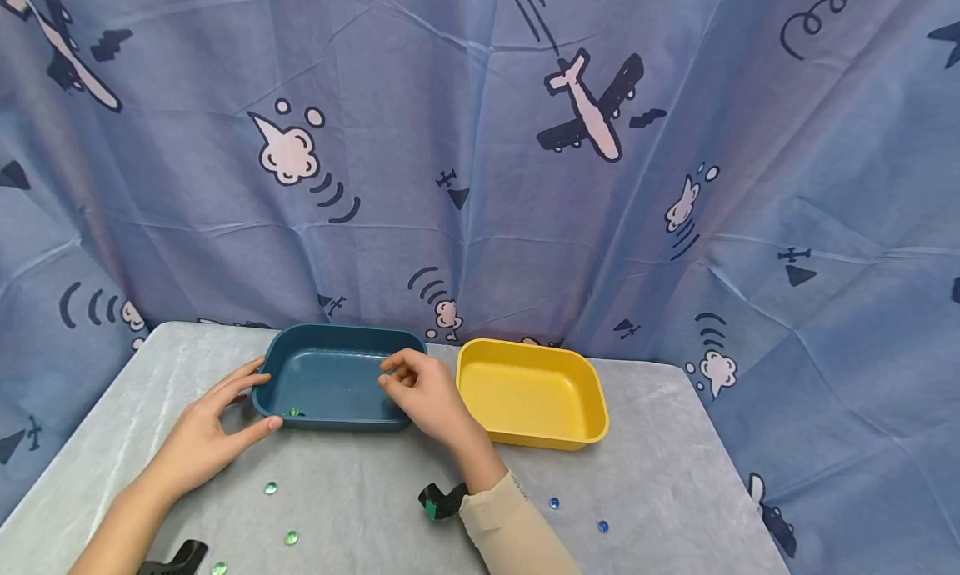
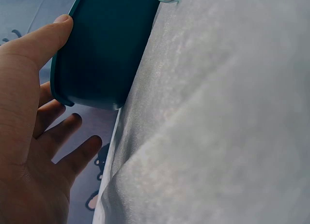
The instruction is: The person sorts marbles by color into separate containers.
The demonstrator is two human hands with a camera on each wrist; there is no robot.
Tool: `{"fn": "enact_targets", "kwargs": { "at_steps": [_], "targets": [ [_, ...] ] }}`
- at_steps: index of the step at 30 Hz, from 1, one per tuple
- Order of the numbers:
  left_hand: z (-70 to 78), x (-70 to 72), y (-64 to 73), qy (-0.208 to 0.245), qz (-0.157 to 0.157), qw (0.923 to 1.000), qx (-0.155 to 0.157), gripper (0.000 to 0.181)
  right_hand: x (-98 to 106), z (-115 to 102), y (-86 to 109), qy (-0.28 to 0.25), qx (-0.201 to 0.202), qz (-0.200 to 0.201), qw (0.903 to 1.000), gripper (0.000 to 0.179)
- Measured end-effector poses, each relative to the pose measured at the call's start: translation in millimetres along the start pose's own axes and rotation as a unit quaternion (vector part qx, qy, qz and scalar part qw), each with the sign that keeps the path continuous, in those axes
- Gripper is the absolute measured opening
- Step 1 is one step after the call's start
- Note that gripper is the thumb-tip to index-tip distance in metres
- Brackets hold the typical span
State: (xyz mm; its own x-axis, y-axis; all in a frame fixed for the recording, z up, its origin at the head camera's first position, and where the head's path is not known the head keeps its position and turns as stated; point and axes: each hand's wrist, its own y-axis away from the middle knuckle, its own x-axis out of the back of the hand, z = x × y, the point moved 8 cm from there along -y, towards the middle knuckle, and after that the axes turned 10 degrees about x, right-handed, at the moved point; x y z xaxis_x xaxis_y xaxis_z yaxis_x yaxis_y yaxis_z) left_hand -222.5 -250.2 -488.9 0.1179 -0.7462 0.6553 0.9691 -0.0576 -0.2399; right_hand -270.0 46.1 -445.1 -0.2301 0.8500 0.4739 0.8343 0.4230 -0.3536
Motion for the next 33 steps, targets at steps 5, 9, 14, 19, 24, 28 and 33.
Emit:
{"fn": "enact_targets", "kwargs": {
  "at_steps": [5, 9, 14, 19, 24, 28, 33],
  "targets": [
    [0.3, 0.1, -0.4, -0.001, 0.001, 1.0000, -0.002, 0.066, 0, 0, -0.1, 0.002, -0.001, -0.001, 1.0000, 0.013],
    [0.5, 0.6, -1.1, 0.002, 0.002, 1.0000, -0.004, 0.066, 1, -3, 0.0, 0.002, 0.001, 0.002, 1.0000, 0.009],
    [-0.4, -0.2, -1.5, 0.001, 0.001, 1.0000, -0.003, 0.066, 0, -9, 0.4, 0.001, 0.008, 0.003, 1.0000, 0.008],
    [-0.2, -0.3, -2.0, -0.001, -0.001, 1.0000, 0.001, 0.065, -7, -16, 2.3, -0.011, 0.012, -0.007, 0.9998, 0.008],
    [1.0, 1.0, -2.4, -0.002, -0.001, 1.0000, 0.002, 0.065, -16, -25, 3.7, -0.013, 0.025, -0.021, 0.9994, 0.009],
    [0.1, 0.3, -1.6, -0.004, 0.000, 1.0000, 0.004, 0.065, -25, -33, 5.0, -0.012, 0.039, -0.028, 0.9988, 0.009],
    [-1.3, -0.8, -1.0, -0.004, 0.003, 1.0000, 0.001, 0.065, -45, -45, 8.8, -0.023, 0.065, -0.046, 0.9966, 0.007]
  ]
}}
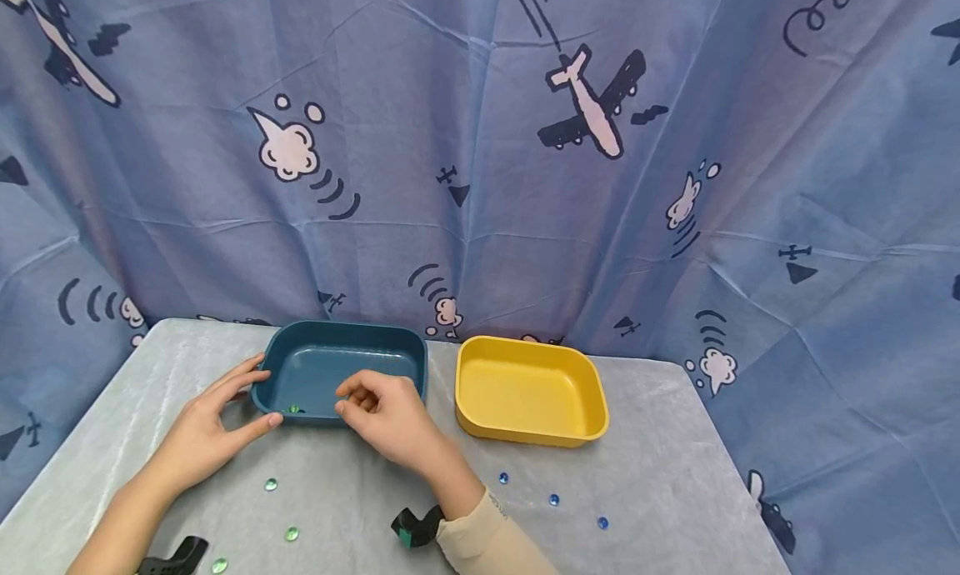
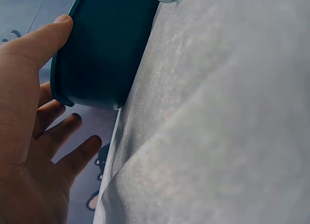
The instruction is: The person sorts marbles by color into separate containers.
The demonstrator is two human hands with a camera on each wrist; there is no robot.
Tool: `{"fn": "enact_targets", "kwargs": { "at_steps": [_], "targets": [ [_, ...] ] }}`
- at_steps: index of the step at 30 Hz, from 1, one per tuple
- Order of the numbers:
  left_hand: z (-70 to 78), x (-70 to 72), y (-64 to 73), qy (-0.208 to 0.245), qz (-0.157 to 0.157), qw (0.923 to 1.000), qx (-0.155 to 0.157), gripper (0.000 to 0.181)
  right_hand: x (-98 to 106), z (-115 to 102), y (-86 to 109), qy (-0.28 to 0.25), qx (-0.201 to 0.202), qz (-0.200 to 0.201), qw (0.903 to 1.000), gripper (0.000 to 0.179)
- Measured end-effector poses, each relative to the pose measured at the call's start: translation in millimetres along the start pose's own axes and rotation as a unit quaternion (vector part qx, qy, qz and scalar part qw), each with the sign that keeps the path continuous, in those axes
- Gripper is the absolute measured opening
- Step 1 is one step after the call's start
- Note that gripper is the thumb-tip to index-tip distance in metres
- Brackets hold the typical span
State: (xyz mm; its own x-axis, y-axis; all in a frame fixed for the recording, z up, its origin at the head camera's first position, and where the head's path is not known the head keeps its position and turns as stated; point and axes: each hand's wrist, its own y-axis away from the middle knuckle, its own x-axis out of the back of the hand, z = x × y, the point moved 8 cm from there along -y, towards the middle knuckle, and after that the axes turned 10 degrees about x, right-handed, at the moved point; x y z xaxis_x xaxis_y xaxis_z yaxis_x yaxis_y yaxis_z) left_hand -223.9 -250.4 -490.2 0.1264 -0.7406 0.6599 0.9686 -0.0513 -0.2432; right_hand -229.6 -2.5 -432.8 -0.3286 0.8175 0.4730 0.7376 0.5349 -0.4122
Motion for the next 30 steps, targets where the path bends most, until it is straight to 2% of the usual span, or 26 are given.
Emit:
{"fn": "enact_targets", "kwargs": {
  "at_steps": [9, 19, 22, 30],
  "targets": [
    [0.5, -1.2, -0.9, 0.009, -0.003, 0.9999, -0.005, 0.065, -43, -11, 2.8, -0.011, 0.034, -0.053, 0.9979, 0.007],
    [3.2, 1.9, 0.2, 0.006, -0.007, 1.0000, -0.001, 0.065, -73, -7, 7.3, -0.024, 0.000, -0.104, 0.9943, 0.012],
    [4.4, 4.4, 1.6, 0.006, -0.008, 1.0000, 0.001, 0.065, -81, -6, 6.9, -0.018, 0.005, -0.119, 0.9927, 0.013],
    [3.4, 3.2, 2.1, 0.017, -0.005, 0.9998, -0.011, 0.064, -100, -3, 8.9, 0.041, 0.024, -0.164, 0.9852, 0.014]
  ]
}}
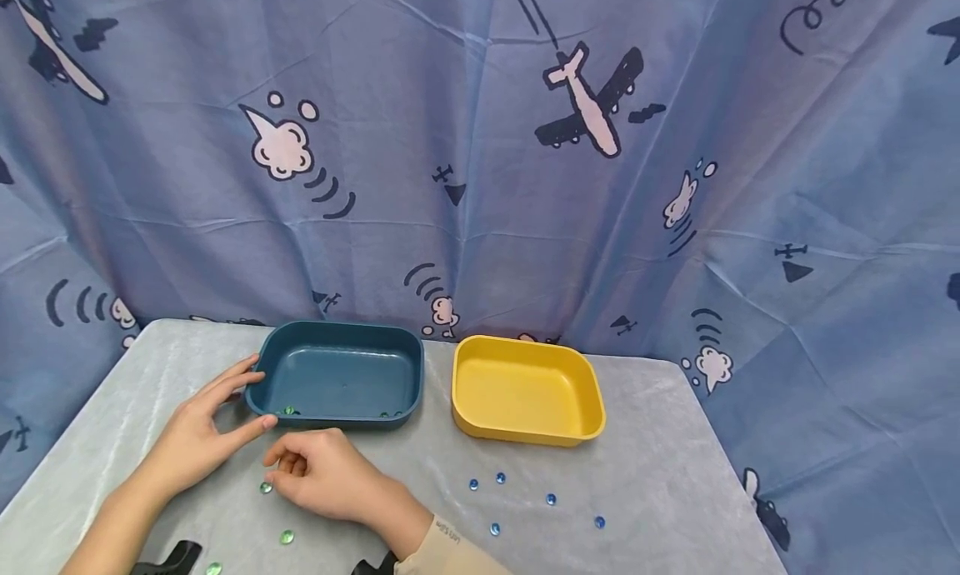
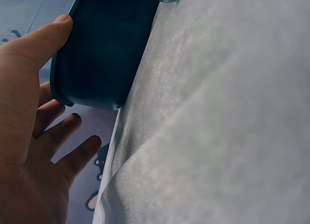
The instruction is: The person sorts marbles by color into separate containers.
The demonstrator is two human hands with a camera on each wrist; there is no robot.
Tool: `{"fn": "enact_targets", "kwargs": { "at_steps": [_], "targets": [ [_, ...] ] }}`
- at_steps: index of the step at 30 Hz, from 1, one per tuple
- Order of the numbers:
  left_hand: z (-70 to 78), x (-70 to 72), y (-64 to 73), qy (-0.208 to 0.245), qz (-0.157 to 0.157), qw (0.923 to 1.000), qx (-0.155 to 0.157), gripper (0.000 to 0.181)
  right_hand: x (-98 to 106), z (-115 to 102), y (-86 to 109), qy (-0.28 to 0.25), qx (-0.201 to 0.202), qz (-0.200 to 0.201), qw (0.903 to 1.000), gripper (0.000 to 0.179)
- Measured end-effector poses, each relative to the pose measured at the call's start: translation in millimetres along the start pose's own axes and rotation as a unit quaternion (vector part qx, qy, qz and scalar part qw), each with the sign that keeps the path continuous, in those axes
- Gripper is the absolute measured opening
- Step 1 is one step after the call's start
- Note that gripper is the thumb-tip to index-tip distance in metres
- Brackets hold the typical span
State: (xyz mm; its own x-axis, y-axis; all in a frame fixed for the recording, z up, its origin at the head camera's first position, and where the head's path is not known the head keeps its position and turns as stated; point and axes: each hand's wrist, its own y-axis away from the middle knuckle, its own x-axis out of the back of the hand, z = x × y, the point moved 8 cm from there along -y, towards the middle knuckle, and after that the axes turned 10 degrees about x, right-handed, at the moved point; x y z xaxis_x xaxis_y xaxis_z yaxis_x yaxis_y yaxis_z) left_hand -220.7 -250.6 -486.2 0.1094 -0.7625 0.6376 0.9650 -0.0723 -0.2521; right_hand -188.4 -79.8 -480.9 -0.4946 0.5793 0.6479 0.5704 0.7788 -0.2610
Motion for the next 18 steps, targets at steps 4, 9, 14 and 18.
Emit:
{"fn": "enact_targets", "kwargs": {
  "at_steps": [4, 9, 14, 18],
  "targets": [
    [1.0, 1.2, -0.7, 0.000, 0.001, 1.0000, -0.001, 0.064, -8, 1, 0.3, 0.020, 0.001, -0.023, 0.9995, 0.016],
    [0.7, 0.6, -1.8, -0.003, 0.001, 1.0000, -0.003, 0.064, -15, 3, 0.8, 0.033, -0.002, -0.043, 0.9985, 0.016],
    [-0.3, -0.3, -1.6, -0.004, 0.001, 1.0000, 0.000, 0.064, -18, 6, 0.6, 0.050, -0.008, -0.050, 0.9975, 0.013],
    [0.9, 0.8, -1.8, -0.004, 0.005, 1.0000, 0.003, 0.064, -21, 8, 0.5, 0.052, -0.018, -0.063, 0.9965, 0.012]
  ]
}}
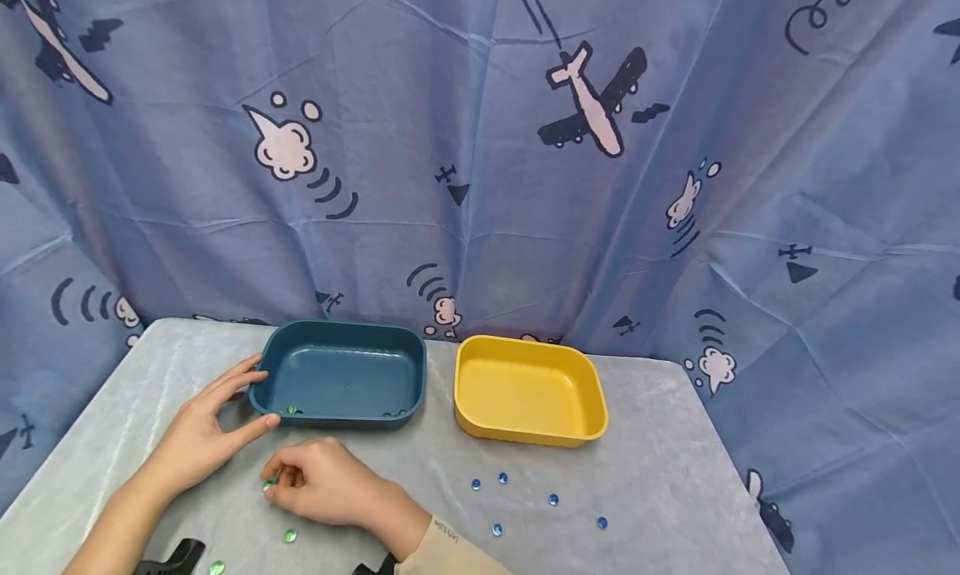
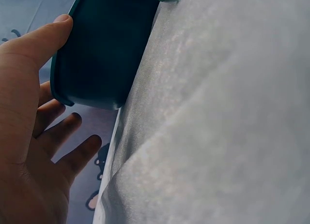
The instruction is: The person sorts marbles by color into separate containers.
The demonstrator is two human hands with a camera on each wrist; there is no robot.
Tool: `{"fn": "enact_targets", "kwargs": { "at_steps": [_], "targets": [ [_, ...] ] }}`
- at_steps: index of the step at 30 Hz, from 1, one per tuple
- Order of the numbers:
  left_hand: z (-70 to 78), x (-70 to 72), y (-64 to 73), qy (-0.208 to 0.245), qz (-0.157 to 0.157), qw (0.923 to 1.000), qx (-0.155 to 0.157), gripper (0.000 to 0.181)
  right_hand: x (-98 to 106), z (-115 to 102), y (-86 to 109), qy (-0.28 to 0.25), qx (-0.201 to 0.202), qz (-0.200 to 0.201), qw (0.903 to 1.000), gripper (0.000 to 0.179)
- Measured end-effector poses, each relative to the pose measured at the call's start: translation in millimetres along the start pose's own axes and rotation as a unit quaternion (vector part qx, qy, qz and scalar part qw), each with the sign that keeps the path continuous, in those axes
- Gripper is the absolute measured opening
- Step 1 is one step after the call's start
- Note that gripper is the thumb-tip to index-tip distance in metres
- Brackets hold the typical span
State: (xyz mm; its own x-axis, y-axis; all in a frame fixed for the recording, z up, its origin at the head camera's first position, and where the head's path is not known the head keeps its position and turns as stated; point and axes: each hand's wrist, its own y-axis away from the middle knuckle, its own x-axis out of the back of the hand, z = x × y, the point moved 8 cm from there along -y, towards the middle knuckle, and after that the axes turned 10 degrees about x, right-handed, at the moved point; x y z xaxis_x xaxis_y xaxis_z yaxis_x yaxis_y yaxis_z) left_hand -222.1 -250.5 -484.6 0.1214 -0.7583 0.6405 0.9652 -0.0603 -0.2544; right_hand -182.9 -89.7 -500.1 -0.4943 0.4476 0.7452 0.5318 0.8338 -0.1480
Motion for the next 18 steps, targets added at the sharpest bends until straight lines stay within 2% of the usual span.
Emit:
{"fn": "enact_targets", "kwargs": {
  "at_steps": [6, 18],
  "targets": [
    [2.4, 0.3, -0.4, 0.003, 0.002, 1.0000, -0.003, 0.064, -4.1, 1.8, -1.3, 0.012, -0.003, -0.017, 0.9998, 0.013],
    [0.0, 0.5, 0.9, 0.008, -0.001, 1.0000, -0.004, 0.063, -8.4, 3.5, -4.7, 0.039, -0.002, -0.021, 0.9990, 0.016]
  ]
}}
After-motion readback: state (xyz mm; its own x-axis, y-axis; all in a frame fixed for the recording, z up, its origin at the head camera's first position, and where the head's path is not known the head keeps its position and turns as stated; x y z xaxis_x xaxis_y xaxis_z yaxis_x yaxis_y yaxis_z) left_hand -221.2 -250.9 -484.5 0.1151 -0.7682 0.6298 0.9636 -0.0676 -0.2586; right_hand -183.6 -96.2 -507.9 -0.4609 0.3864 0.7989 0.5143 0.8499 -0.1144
